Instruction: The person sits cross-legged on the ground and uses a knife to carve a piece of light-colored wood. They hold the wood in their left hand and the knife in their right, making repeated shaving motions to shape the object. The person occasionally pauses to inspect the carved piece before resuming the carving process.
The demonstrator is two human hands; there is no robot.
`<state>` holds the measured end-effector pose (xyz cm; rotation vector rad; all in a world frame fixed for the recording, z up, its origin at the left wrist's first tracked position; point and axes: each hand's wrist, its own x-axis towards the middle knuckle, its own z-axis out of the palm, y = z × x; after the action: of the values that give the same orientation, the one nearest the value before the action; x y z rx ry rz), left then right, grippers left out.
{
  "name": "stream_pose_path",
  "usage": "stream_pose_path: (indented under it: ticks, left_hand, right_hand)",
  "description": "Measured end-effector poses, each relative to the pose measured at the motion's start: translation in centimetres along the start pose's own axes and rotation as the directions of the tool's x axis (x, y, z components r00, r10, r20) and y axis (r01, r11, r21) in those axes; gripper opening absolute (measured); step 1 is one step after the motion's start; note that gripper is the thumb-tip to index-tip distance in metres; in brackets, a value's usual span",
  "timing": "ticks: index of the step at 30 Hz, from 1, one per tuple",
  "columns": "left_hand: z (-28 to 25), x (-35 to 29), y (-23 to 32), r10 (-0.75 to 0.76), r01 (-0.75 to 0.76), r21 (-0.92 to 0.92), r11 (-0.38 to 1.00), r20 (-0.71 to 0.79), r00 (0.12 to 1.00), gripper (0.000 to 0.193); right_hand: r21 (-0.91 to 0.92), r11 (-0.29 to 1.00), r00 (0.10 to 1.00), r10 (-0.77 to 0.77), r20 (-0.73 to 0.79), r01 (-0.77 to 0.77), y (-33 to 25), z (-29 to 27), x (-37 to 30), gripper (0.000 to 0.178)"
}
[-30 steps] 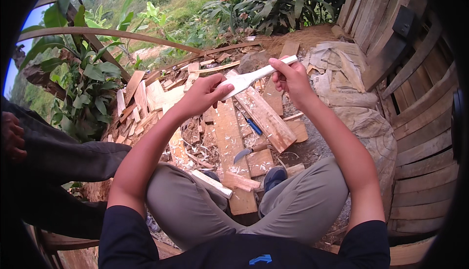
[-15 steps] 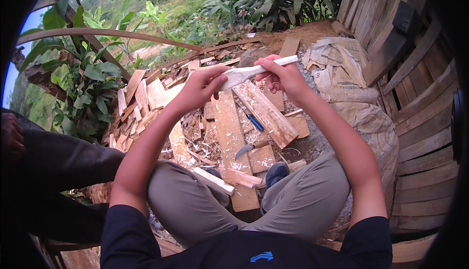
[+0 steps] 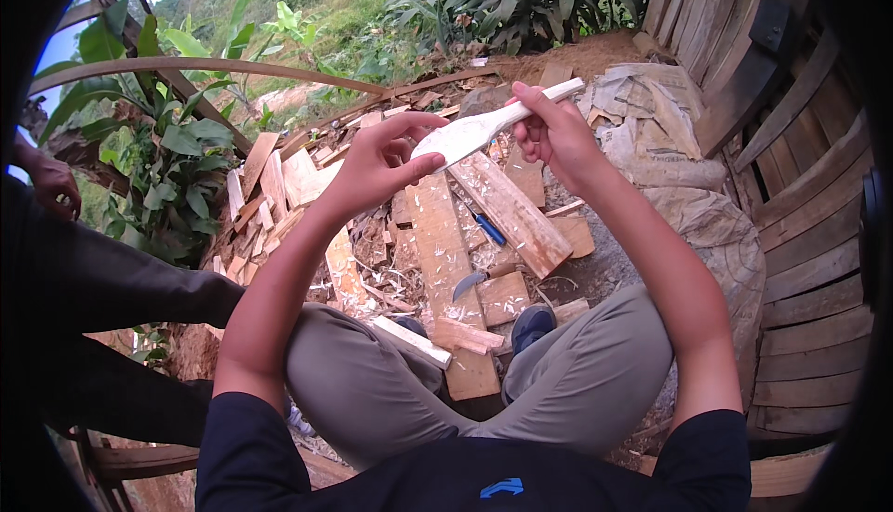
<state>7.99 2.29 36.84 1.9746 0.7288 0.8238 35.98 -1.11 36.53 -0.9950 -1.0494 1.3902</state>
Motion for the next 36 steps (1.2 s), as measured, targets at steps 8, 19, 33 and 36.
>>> stream_pose_path:
  ticks: [8, 19, 33, 36]
  left_hand:
    - [1.2, 0.3, 0.1, -0.104, 0.104, 0.009, 0.995, 0.003, 0.995, 0.037]
    - [0.7, 0.1, -0.8, -0.017, 0.013, -0.042, 0.999, -0.095, 0.995, 0.037]
    - [1.0, 0.4, -0.3, 0.114, -0.112, 0.025, 0.993, -0.095, 0.989, 0.060]
    - [0.8, 0.3, 0.3, 0.004, -0.002, 0.023, 1.000, -0.067, 0.998, 0.059]
  right_hand:
    - [-0.014, 1.000, 0.999, 0.019, 0.031, -0.018, 0.0, 0.4, -0.1, 0.023]
    - [-0.146, 0.989, 0.995, -0.004, 0.099, 0.019, -0.5, 0.6, -0.4, 0.021]
    - [-0.059, 0.995, 0.988, -0.075, 0.133, 0.084, -0.5, 0.5, -0.4, 0.036]
    - [-0.042, 0.996, 0.990, -0.075, 0.124, 0.080, -0.7, 0.6, -0.5, 0.035]
